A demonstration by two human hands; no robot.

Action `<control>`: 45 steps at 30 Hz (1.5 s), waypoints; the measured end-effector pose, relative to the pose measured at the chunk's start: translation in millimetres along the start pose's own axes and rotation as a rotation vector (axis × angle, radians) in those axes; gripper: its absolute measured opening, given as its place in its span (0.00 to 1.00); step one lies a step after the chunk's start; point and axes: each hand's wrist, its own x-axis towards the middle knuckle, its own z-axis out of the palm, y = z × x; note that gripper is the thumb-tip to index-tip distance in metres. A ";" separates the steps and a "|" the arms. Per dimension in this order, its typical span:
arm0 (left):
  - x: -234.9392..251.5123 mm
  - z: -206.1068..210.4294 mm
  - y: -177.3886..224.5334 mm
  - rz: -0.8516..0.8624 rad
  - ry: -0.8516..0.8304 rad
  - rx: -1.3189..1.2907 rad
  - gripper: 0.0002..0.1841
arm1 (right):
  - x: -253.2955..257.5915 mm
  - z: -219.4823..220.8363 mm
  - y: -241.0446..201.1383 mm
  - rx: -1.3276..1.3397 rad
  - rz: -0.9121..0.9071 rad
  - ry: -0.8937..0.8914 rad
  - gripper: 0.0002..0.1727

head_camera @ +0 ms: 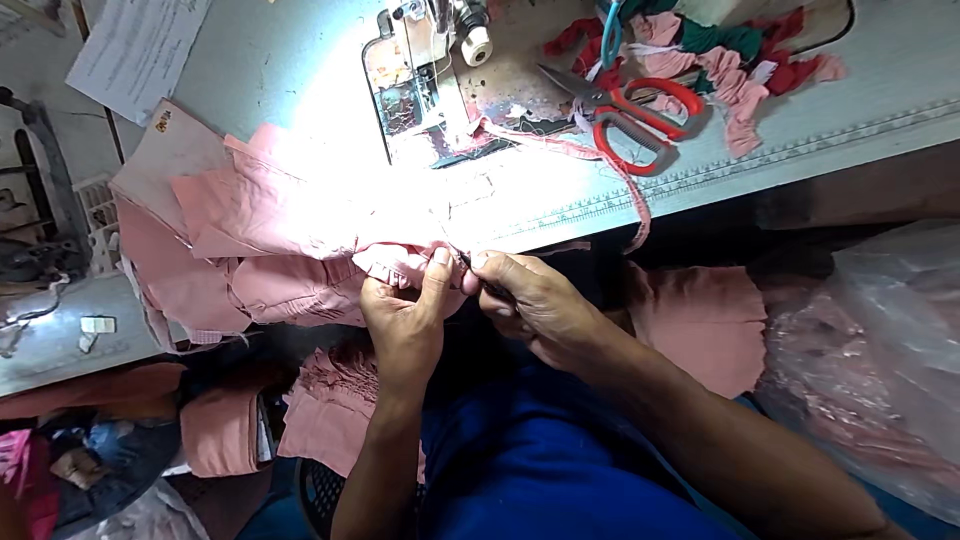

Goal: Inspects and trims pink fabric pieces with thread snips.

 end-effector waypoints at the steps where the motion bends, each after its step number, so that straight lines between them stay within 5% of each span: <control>1: 0.0 -0.2 0.1 -0.002 0.003 0.001 0.07 | -0.4 -0.9 -0.9 0.001 0.008 -0.013 0.20; 13: -1.1 -5.1 0.6 0.017 -0.040 0.053 0.08 | 0.9 0.1 -11.7 -0.129 0.035 -0.003 0.20; 25: 0.8 -3.8 -2.6 0.008 -0.047 -0.125 0.08 | 0.8 2.2 -5.6 0.042 0.023 -0.027 0.21; 45: -1.0 -7.2 -3.8 0.037 -0.031 0.031 0.08 | 6.0 2.2 -10.4 -0.135 -0.010 0.006 0.20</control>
